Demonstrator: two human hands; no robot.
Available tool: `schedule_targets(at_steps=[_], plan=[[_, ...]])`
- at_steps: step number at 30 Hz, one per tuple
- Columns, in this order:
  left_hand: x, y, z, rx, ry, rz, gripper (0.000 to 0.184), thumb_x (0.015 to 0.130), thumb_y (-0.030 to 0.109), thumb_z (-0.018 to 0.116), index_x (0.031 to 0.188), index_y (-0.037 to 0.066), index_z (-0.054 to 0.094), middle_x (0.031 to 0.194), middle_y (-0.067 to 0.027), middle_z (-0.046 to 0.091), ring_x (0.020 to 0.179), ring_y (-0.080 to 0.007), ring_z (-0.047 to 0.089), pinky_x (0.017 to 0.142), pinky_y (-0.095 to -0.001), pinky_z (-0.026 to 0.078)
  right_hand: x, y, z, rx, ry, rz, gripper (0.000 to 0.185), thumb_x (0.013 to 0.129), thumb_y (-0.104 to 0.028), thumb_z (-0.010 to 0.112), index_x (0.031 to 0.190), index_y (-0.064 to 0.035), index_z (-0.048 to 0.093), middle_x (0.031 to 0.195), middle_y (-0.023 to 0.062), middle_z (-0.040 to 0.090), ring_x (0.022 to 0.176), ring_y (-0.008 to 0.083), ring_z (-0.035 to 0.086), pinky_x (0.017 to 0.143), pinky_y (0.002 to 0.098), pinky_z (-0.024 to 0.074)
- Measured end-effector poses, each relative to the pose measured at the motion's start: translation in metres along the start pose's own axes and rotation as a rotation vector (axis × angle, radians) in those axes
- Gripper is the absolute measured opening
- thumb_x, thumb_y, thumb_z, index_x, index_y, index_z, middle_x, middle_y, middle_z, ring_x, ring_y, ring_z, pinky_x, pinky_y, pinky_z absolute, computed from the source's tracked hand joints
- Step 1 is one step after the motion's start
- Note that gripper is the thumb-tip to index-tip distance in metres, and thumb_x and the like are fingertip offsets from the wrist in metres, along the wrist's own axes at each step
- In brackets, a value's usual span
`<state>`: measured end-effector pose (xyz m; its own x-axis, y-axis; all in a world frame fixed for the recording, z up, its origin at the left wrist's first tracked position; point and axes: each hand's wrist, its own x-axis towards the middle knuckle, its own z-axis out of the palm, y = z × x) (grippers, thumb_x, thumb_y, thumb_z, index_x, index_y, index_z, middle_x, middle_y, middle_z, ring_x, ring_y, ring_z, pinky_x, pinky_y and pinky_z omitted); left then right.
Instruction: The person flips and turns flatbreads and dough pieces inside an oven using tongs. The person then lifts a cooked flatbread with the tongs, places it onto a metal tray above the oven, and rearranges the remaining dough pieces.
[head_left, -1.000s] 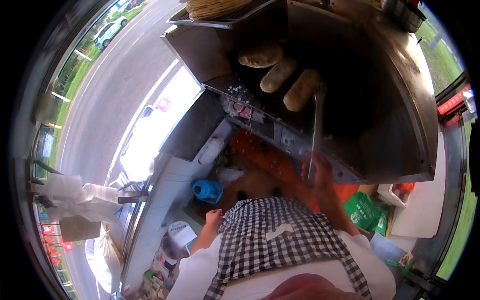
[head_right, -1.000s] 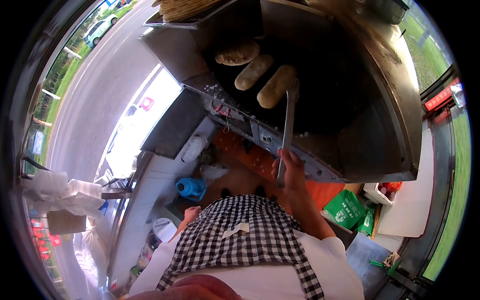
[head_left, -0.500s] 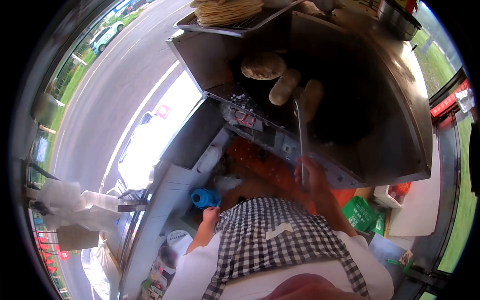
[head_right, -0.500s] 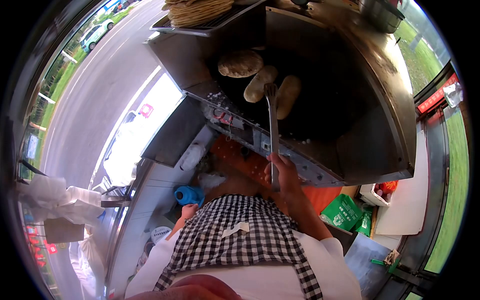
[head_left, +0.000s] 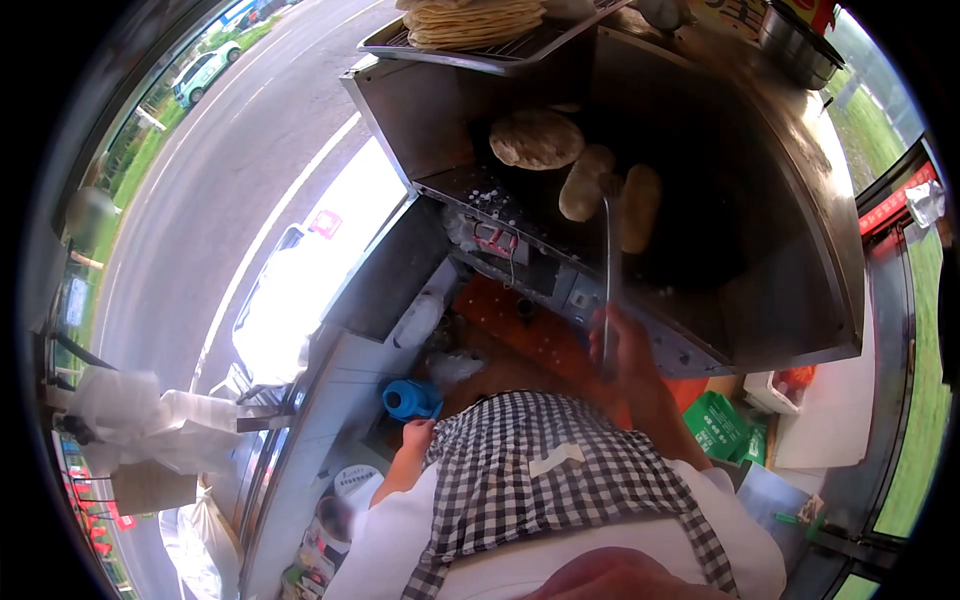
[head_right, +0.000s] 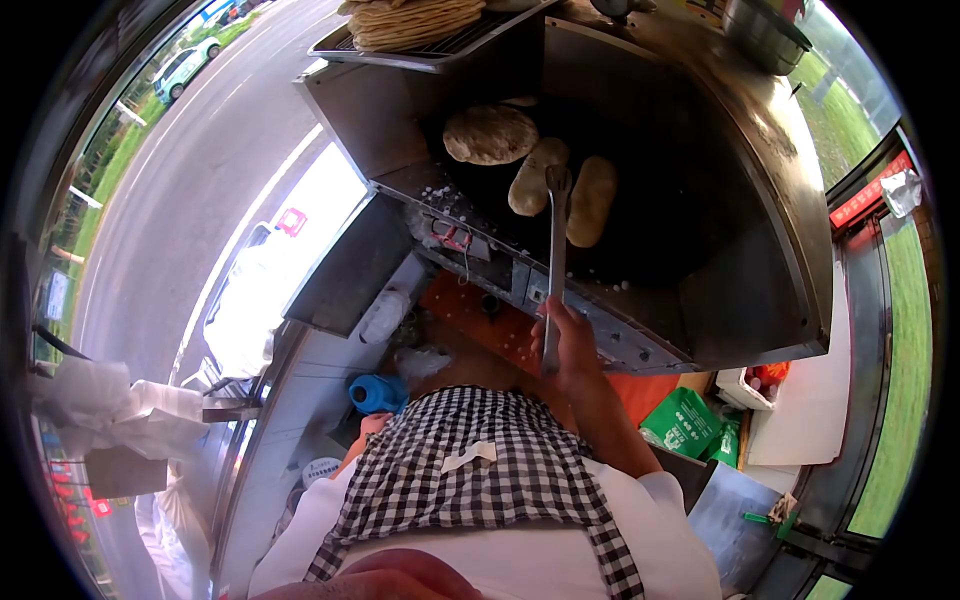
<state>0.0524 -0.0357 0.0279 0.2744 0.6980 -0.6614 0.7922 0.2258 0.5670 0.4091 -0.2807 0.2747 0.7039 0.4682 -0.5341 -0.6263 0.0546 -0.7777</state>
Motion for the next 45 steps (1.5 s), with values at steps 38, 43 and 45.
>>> schedule_targets(at_steps=[38,43,45], plan=[[0.039,-0.008,-0.004,0.08,-0.019,0.035,0.027,0.08,0.022,0.071,0.09,-0.003,0.07,0.069,-0.0106,0.066,0.058,-0.017,0.062,0.054,-0.0284,0.047,0.016,-0.011,-0.028,-0.053,0.056,-0.085,0.032,0.088,-0.04,0.058,0.09,-0.0082,0.055,0.061,0.0035,0.055,0.047,0.0138,0.054,0.043,0.0265,0.0424],[0.031,0.008,-0.004,0.091,-0.012,0.036,0.027,0.08,0.021,0.07,0.091,-0.004,0.069,0.068,-0.0105,0.066,0.056,-0.0168,0.062,0.053,-0.0279,0.046,-0.007,-0.005,-0.042,-0.062,0.023,-0.078,0.031,0.089,-0.038,0.057,0.09,-0.0072,0.056,0.062,0.0041,0.056,0.047,0.0132,0.055,0.042,0.0255,0.0418],[0.031,0.008,-0.006,0.091,-0.027,0.054,0.027,0.081,0.021,0.07,0.091,-0.004,0.069,0.069,-0.0107,0.066,0.057,-0.0167,0.062,0.053,-0.0277,0.046,-0.028,-0.013,-0.037,-0.05,0.03,-0.021,0.032,0.089,-0.038,0.057,0.09,-0.0063,0.056,0.062,0.0043,0.057,0.047,0.013,0.054,0.042,0.0255,0.0416]])
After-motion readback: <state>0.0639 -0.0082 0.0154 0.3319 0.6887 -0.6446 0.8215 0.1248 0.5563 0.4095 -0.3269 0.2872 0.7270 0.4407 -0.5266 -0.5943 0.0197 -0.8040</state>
